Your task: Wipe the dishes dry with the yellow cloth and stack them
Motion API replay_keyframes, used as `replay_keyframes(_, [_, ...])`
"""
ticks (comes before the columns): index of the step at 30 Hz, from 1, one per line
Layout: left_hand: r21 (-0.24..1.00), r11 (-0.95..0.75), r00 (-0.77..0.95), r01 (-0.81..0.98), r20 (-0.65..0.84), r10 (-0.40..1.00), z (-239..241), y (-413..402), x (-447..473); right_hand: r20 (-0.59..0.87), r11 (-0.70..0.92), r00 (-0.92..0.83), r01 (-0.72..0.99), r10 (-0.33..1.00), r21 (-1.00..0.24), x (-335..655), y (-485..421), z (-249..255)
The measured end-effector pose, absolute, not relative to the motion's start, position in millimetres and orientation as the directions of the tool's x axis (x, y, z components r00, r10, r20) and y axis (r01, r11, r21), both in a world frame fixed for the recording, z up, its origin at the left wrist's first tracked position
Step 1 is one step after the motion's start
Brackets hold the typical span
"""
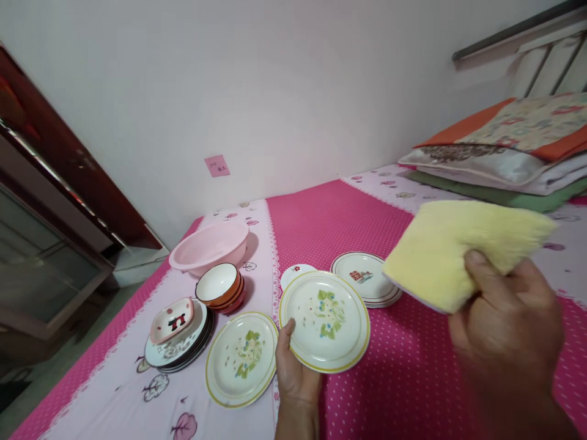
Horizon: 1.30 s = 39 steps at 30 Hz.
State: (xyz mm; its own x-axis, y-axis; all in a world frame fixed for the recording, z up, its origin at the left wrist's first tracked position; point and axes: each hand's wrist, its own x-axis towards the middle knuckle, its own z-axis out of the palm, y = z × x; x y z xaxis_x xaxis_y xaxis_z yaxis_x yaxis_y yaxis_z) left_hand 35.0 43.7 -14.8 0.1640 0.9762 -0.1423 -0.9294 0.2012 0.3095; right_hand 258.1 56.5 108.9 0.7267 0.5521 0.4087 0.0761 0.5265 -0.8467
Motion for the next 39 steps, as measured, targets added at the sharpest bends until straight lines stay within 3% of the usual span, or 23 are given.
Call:
replay_keyframes(2, [0.316, 0.206, 0.174, -0.926, -0.128, 0.976, -14, 43, 40, 0.422, 0.476, 0.738, 0.155, 0.527, -0.866, 252, 50, 111])
replay_keyframes(4, [0.340, 0.199, 0.183, -0.919, -0.079, 0.980, -14, 42, 43, 0.530, 0.427, 0.648, 0.328, 0.548, -0.843, 245, 46, 111])
replay_keyframes(7, [0.363, 0.179, 0.194, -0.915, 0.004, 0.981, -12, 42, 46, 0.748, 0.492, 0.364, 0.581, 0.555, -0.649, 239, 46, 110])
replay_keyframes(11, [0.355, 0.178, 0.197, -0.918, 0.018, 0.980, -8, 40, 52, 0.831, 0.581, 0.094, 0.671, 0.548, -0.460, 238, 53, 104])
replay_keyframes(14, [0.344, 0.229, 0.234, -0.911, -0.029, 0.972, -8, 37, 64, 0.701, 0.552, -0.083, 0.685, 0.708, -0.476, 236, 60, 95])
replay_keyframes(17, [0.332, 0.289, 0.291, -0.898, -0.046, 0.956, -10, 35, 74, 0.383, 0.401, -0.206, 0.733, 0.901, -0.549, 229, 61, 88])
replay_keyframes(19, [0.336, 0.304, 0.321, -0.891, -0.005, 0.947, -11, 35, 75, 0.212, 0.317, -0.237, 0.765, 0.948, -0.561, 223, 58, 87])
replay_keyframes(21, [0.343, 0.290, 0.323, -0.894, 0.043, 0.945, -11, 36, 72, 0.132, 0.293, -0.267, 0.763, 0.955, -0.576, 220, 53, 89])
replay_keyframes(30, [0.290, 0.182, 0.179, -0.940, -0.039, 0.983, -1, 38, 53, 0.013, 0.387, -0.519, 0.619, 0.855, -0.683, 215, 40, 77])
replay_keyframes(36, [0.277, 0.141, 0.097, -0.950, -0.166, 0.981, 16, 30, 58, 0.129, 0.518, -0.631, 0.483, 0.765, -0.706, 193, 34, 68])
replay_keyframes(39, [0.295, 0.081, 0.026, -0.952, -0.183, 0.983, 19, 27, 66, 0.265, 0.585, -0.601, 0.431, 0.754, -0.688, 183, 36, 67])
